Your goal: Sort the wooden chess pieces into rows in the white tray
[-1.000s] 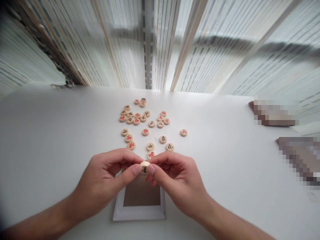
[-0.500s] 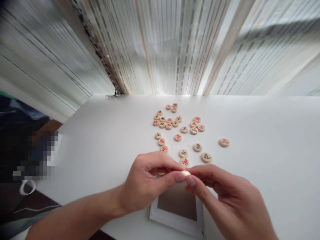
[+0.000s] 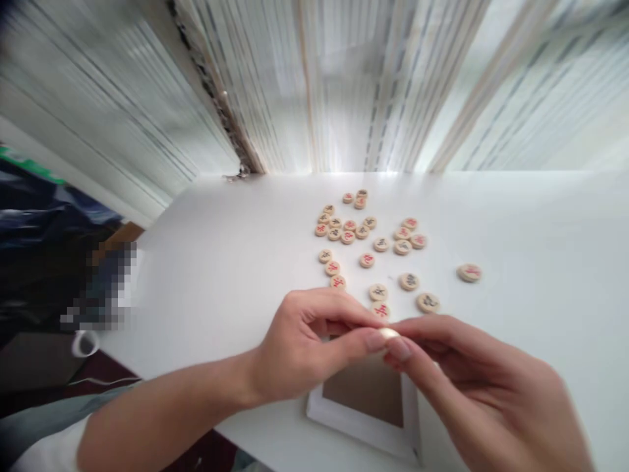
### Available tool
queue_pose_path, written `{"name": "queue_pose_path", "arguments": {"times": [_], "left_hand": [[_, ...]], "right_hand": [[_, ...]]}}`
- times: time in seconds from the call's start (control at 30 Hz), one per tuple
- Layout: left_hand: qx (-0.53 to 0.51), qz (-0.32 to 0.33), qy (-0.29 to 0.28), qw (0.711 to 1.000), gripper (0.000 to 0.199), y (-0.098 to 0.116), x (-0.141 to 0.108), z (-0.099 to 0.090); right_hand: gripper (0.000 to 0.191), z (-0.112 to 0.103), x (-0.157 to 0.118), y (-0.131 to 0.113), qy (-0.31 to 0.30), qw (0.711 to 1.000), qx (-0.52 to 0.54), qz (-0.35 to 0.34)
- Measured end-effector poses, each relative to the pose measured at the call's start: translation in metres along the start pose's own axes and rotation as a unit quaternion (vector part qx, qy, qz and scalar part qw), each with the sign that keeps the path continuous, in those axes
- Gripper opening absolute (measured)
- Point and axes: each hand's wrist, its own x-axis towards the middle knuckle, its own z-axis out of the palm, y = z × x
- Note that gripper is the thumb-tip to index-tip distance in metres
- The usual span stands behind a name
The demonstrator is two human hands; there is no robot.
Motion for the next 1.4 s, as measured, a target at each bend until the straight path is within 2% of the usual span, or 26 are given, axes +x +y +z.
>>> {"name": "queue_pose_path", "arguments": {"times": [0.03,0.13,0.3,0.53,0.73,1.0,1.4], "left_hand": [[-0.014,-0.019,0.005,1.0,0.007,0.002,0.0,0.001],[-0.046,-0.067,0.009,0.997,0.012,0.007,0.002,0.0],[-0.071,-0.118,-0.007,0.99,0.015,0.008,0.008,-0.003],[-0.043,-0.137,0.0,0.99,0.01,0.01,0.01,-0.001],[-0.016,-0.122,0.005,0.992,0.009,0.011,0.01,-0.002],[0.022,-0.085,0.008,0.996,0.013,0.011,0.01,-0.002],[-0.101,-0.175,-0.027,0.979,0.023,0.011,0.007,-0.001]], "right_hand": [[0.015,0.001,0.002,-0.01,-0.003,1.0,0.012,0.017],[0.018,0.006,0.012,-0.03,-0.041,0.991,0.118,0.055],[0.019,0.008,0.018,-0.032,-0.062,0.969,0.215,0.108],[0.019,0.008,0.016,-0.032,-0.056,0.963,0.237,0.119],[0.018,0.007,0.015,-0.033,-0.047,0.974,0.199,0.102],[0.018,0.006,0.015,-0.029,-0.052,0.973,0.201,0.097],[0.017,0.008,0.019,-0.025,-0.088,0.922,0.327,0.185]]}}
